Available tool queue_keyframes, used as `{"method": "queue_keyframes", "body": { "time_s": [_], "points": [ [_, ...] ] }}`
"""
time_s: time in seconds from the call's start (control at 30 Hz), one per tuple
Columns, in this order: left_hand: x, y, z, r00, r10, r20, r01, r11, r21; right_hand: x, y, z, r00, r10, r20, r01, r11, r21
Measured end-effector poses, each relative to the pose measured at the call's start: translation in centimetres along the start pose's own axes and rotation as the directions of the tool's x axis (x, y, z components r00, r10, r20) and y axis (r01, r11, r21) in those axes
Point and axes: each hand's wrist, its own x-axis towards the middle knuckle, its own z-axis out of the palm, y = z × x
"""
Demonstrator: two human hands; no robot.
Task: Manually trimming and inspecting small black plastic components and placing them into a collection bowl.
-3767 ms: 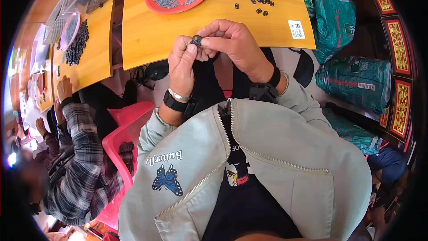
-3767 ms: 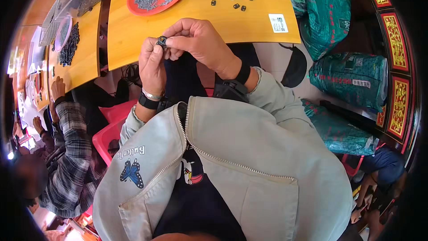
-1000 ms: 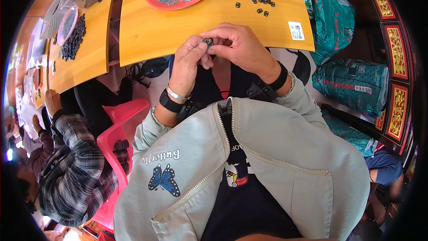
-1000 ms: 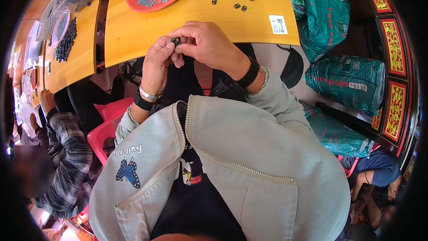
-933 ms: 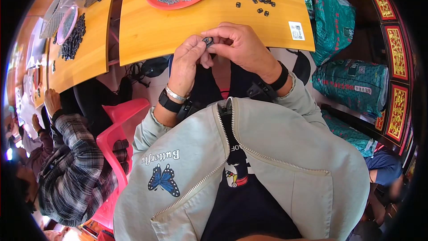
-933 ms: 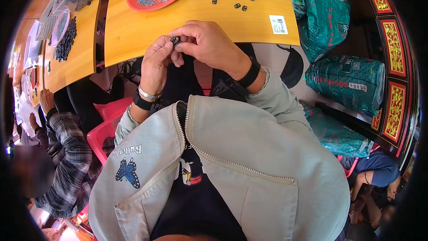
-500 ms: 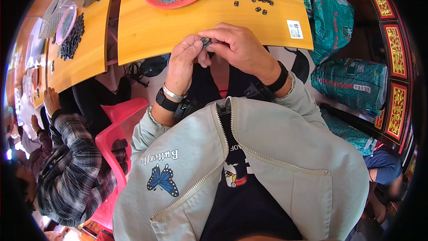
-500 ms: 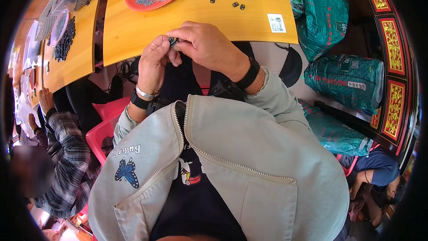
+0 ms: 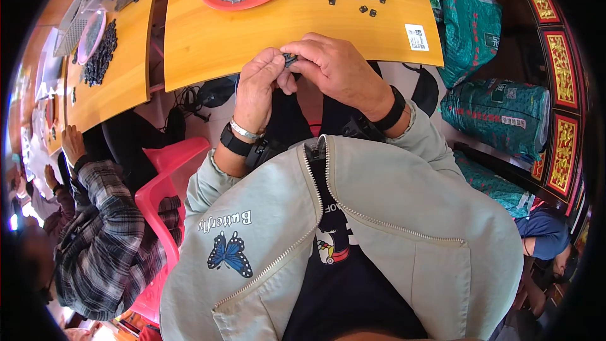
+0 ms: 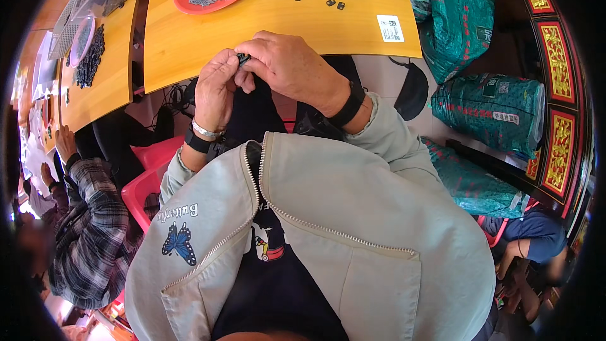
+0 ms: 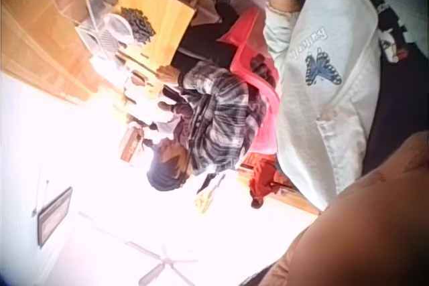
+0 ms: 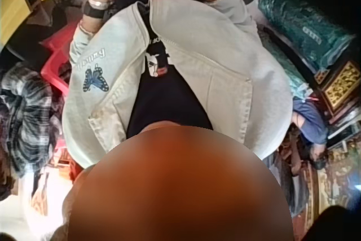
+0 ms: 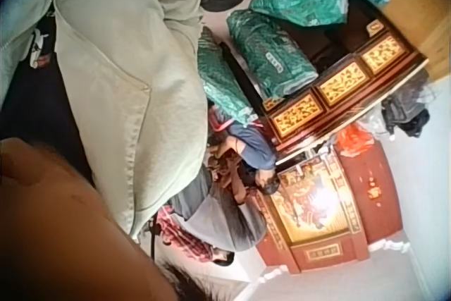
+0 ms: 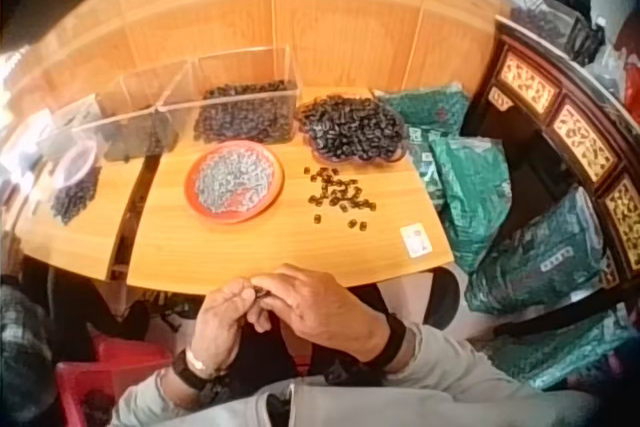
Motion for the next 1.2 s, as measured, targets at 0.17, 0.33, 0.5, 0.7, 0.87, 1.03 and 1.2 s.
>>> {"method": "queue_keyframes", "body": {
  "time_s": [0.17,0.33,0.5,0.7,0.87,1.03,1.2],
  "points": [
    [0.0,0.0,0.2,0.999,0.011,-0.030,-0.010,1.000,0.008,0.0,0.0,0.0,1.000,-0.010,0.000,0.010,1.000,-0.014],
    [0.0,-0.3,0.1,0.999,0.037,-0.005,-0.037,0.999,0.011,-0.1,0.1,0.1,1.000,-0.019,-0.002,0.019,0.999,-0.027],
    [-0.1,-0.1,0.4,0.999,0.042,-0.014,-0.042,0.999,0.027,-0.1,0.4,0.3,0.999,-0.027,-0.021,0.026,0.999,-0.033],
    [-0.2,0.0,0.8,0.993,0.109,-0.045,-0.108,0.994,0.033,-0.2,0.5,0.5,0.999,0.034,-0.034,-0.028,0.989,0.147],
    [-0.4,0.0,0.6,0.982,0.181,-0.049,-0.176,0.980,0.096,-0.3,-0.5,0.2,0.963,0.250,0.096,-0.265,0.839,0.474],
    [0.0,0.0,0.4,0.958,0.287,-0.023,-0.271,0.927,0.258,0.0,-0.3,0.3,0.967,0.245,0.069,-0.247,0.838,0.486],
    [-0.2,0.7,0.4,0.952,0.306,-0.032,-0.266,0.871,0.413,0.4,-0.6,0.0,0.959,0.267,0.094,-0.278,0.822,0.497]
  ]
}}
